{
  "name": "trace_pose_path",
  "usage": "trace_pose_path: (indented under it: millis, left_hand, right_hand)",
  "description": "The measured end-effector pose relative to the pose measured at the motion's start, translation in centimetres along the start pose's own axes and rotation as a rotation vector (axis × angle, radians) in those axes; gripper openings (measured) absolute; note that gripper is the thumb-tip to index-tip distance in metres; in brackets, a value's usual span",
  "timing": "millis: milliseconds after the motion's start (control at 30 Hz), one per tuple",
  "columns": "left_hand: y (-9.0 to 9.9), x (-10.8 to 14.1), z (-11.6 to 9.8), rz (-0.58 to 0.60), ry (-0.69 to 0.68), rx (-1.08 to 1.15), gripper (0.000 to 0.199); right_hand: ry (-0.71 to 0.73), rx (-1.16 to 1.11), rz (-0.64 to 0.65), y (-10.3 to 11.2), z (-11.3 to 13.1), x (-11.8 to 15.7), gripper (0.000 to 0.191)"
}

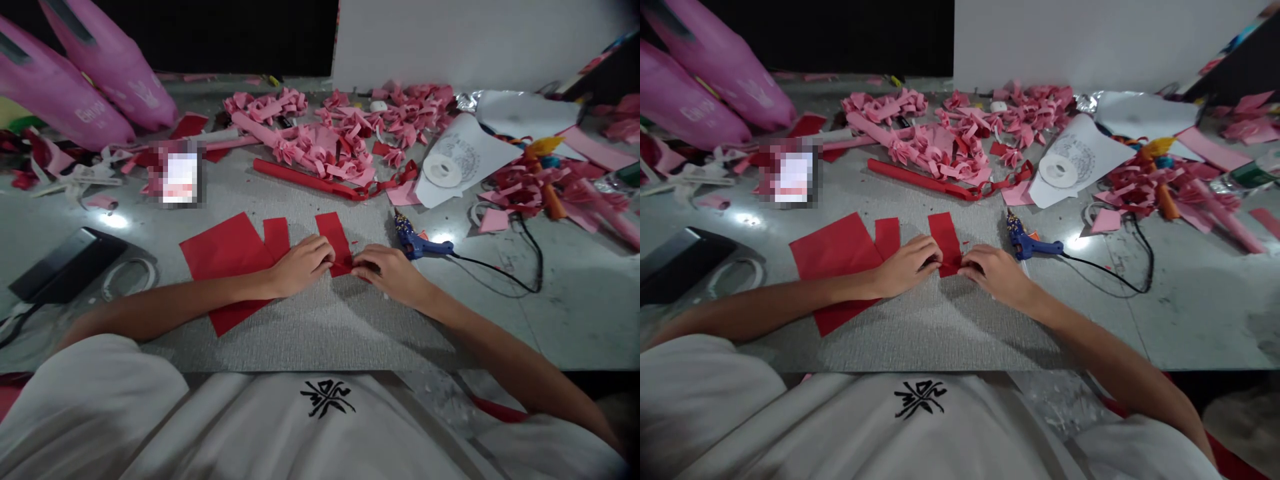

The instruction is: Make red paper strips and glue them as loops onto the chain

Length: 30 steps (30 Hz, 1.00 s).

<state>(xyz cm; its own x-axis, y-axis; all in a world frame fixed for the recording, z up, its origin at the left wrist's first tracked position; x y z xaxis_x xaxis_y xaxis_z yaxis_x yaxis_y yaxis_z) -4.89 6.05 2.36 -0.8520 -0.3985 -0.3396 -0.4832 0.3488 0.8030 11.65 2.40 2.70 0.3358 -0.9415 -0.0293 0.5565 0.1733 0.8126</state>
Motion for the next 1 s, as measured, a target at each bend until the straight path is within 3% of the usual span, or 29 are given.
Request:
trace_pose_path:
  millis: [167,367,667,900,1000]
  left_hand:
    - [-0.1,-0.1,-1.3,-0.025,-0.040,-0.063,0.007]
    - [-1.5,0.0,-3.2,0.046,-0.191,-0.323,0.028]
    - [-1.8,0.4,-2.4,0.005,-0.210,-0.241,0.033]
    - [-1.6,1.0,-3.0,-0.021,-0.282,-0.277,0.033]
    - [-0.7,1.1,-3.1,-0.087,-0.266,-0.161,0.033]
  right_hand:
    - [0.085,0.147,-0.050,-0.4,1.1,0.6,0.018]
    - [0.228,0.372,-0.108,-0.4,2.3,1.1,0.022]
    - [0.193,0.377,-0.036,-0.9,2.3,1.2,0.023]
    - [0.247,0.379,-0.105,-0.5,3.3,1.5,0.029]
    - [0.274,0.380,-0.101,0.7,3.3,1.6,0.033]
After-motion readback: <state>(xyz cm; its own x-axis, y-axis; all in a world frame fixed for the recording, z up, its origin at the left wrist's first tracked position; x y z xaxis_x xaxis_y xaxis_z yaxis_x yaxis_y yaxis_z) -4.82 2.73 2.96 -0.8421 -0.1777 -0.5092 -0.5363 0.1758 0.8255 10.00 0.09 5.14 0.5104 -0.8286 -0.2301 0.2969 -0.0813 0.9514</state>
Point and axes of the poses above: each hand's wrist, its own x-axis away from the middle knuckle, its own y-axis out of the back of the hand, z = x × y, the point moved 7 cm from there along -x, towards the middle knuckle, and after that the axes turned 13 degrees about -y, right-handed, at the moved point
